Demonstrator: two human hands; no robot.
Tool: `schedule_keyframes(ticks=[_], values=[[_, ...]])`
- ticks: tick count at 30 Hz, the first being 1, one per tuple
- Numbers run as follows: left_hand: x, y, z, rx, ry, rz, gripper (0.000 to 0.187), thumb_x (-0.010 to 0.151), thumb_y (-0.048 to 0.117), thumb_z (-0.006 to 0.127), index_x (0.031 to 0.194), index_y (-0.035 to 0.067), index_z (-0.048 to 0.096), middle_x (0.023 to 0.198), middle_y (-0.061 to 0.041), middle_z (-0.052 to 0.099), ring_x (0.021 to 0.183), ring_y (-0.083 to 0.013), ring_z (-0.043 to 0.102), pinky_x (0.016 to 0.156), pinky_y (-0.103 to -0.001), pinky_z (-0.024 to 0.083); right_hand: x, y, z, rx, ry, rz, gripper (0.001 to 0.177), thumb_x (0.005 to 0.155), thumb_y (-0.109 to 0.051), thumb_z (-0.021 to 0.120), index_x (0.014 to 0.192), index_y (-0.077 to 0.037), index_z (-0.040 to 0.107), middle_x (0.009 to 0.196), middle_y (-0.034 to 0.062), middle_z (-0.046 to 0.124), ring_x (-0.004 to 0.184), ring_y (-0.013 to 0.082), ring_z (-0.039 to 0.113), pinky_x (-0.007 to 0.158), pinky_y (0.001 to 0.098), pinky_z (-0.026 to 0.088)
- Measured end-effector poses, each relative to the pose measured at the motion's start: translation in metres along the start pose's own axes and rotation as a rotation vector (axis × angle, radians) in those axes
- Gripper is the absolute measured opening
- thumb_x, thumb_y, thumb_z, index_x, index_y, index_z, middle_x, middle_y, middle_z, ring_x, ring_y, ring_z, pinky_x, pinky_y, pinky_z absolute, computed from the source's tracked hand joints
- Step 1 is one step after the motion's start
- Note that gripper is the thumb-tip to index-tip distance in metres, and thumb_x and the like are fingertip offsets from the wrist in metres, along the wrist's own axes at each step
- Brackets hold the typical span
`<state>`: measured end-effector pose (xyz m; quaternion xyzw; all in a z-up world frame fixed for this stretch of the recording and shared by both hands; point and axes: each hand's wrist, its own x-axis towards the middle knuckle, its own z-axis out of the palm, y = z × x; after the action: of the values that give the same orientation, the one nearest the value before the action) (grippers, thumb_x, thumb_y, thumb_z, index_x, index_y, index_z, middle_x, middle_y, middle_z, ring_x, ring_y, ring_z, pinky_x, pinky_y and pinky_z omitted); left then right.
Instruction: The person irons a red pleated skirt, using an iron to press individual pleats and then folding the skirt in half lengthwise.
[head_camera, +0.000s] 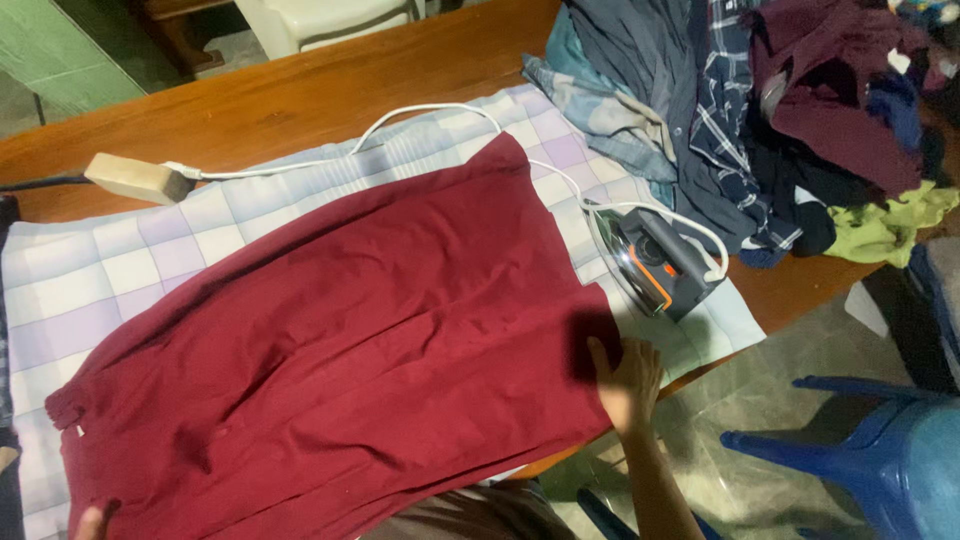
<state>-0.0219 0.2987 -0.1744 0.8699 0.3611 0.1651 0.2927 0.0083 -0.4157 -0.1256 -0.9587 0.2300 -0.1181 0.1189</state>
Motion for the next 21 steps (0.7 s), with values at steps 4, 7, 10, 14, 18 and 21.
schedule_keyframes(ticks=[4, 7, 10, 14, 18, 21], values=[[-0.020, -0.011, -0.014, 0.039, 0.080, 0.040, 0.058, 0.090, 0.038, 0.086, 0.114, -0.012, 0.066, 0.090, -0.028, 0.073, 0.087, -0.0358, 0.072, 0.084, -0.049, 0.056, 0.005, 0.009, -0.009, 0.301, -0.228, 0.206, 0.053, 0.097, -0.048, 0.067, 0.116, 0.001, 0.061, 0.100, 0.0230, 0.070, 0.087, 0.0378, 0.070, 0.078, 0.0477, 0.054], [-0.013, -0.015, -0.022, 0.031, 0.051, 0.062, 0.062, 0.089, 0.042, 0.088, 0.113, -0.012, 0.066, 0.089, -0.029, 0.072, 0.085, -0.0369, 0.072, 0.082, -0.050, 0.057, 0.018, 0.023, -0.042, 0.258, -0.098, 0.080, 0.050, 0.084, -0.044, 0.080, 0.101, 0.001, 0.065, 0.091, 0.0219, 0.071, 0.081, 0.0380, 0.069, 0.073, 0.0480, 0.055], [-0.017, -0.032, -0.044, -0.026, -0.099, 0.000, 0.066, 0.088, 0.045, 0.091, 0.112, -0.012, 0.066, 0.087, -0.029, 0.071, 0.084, -0.0379, 0.072, 0.081, -0.051, 0.057, 0.017, 0.037, -0.069, 0.237, -0.250, 0.161, 0.047, 0.086, -0.044, 0.078, 0.099, -0.001, 0.067, 0.086, 0.0226, 0.071, 0.079, 0.0386, 0.069, 0.073, 0.0475, 0.054], [-0.041, -0.052, -0.055, 0.473, -0.043, 0.145, 0.076, 0.084, 0.052, 0.097, 0.115, -0.012, 0.070, 0.085, -0.028, 0.073, 0.083, -0.0409, 0.073, 0.084, -0.053, 0.058, 0.002, 0.042, -0.063, 0.160, -0.246, 0.049, 0.044, 0.088, -0.045, 0.077, 0.094, -0.001, 0.069, 0.091, 0.0216, 0.073, 0.084, 0.0403, 0.070, 0.075, 0.0474, 0.054], [-0.066, -0.062, -0.048, 0.598, 0.038, 0.217, 0.064, 0.088, 0.056, 0.088, 0.109, -0.002, 0.070, 0.085, -0.021, 0.073, 0.083, -0.0373, 0.073, 0.079, -0.048, 0.059, -0.008, 0.043, -0.063, -0.001, -0.334, 0.157, 0.043, 0.091, -0.047, 0.073, 0.096, -0.005, 0.069, 0.092, 0.0197, 0.075, 0.086, 0.0398, 0.071, 0.078, 0.0481, 0.055], [-0.061, -0.058, -0.030, 0.518, 0.083, 0.301, 0.061, 0.092, 0.050, 0.085, 0.116, -0.003, 0.067, 0.095, -0.021, 0.070, 0.091, -0.0367, 0.070, 0.086, -0.046, 0.057, -0.004, 0.041, -0.069, 0.034, -0.168, 0.037, 0.036, 0.094, -0.041, 0.069, 0.100, -0.006, 0.068, 0.098, 0.0181, 0.073, 0.091, 0.0390, 0.069, 0.079, 0.0482, 0.053]])
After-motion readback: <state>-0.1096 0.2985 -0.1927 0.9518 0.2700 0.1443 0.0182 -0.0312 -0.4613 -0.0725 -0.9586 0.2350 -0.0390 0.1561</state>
